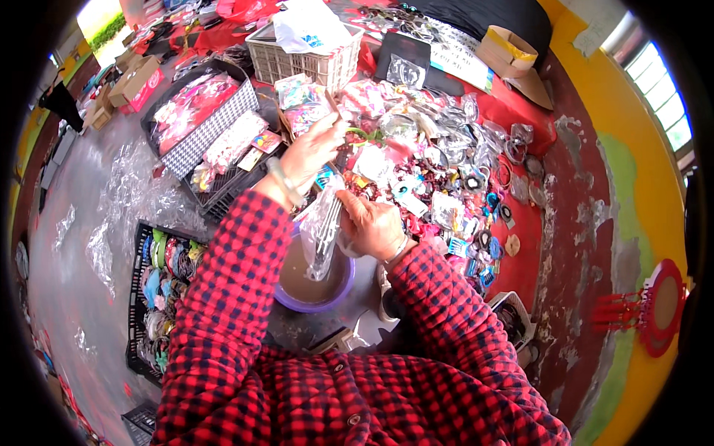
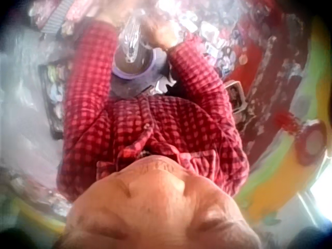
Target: The person sits on the floor and sorts through various hair accessories, including hair ties and scrunchies. They remove items from plastic packaging, separate them, and place them into a purple bucket or a nearby basket.
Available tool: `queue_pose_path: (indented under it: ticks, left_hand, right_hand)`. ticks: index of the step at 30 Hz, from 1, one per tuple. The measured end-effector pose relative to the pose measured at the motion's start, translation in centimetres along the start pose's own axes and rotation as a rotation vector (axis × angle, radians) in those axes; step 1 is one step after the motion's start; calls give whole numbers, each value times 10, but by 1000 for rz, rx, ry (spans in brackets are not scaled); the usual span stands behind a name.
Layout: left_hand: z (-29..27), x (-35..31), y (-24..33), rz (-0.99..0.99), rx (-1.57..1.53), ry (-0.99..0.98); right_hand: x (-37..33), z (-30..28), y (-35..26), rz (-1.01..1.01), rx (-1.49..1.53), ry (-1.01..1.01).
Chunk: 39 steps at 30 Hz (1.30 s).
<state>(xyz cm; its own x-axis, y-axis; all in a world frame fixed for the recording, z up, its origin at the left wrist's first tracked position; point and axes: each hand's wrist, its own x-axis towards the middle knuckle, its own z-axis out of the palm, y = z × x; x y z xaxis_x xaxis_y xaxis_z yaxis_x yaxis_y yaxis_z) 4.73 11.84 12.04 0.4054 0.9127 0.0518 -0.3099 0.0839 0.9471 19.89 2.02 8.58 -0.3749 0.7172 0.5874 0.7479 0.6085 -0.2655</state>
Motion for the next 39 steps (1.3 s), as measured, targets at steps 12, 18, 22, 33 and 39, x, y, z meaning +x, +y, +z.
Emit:
queue_pose_path:
  ticks: [12,18,22,33,39]
  left_hand:
    - [-38,-108,-30,-239,-249,74]
    - [-67,-121,-30,-230,-93,107]
    - [-91,-123,-33,-229,-226,98]
    - [-134,-147,-4,9,-367,553]
    - [-141,-150,-8,50,-461,555]
  right_hand:
    - [18,27,-31,-200,-96,-88]
    - [23,59,-37,-164,15,-170]
    - [35,65,-49,-51,199,-175]
    - [42,96,-5,685,554,-198]
    - [34,105,-7,612,475,-392]
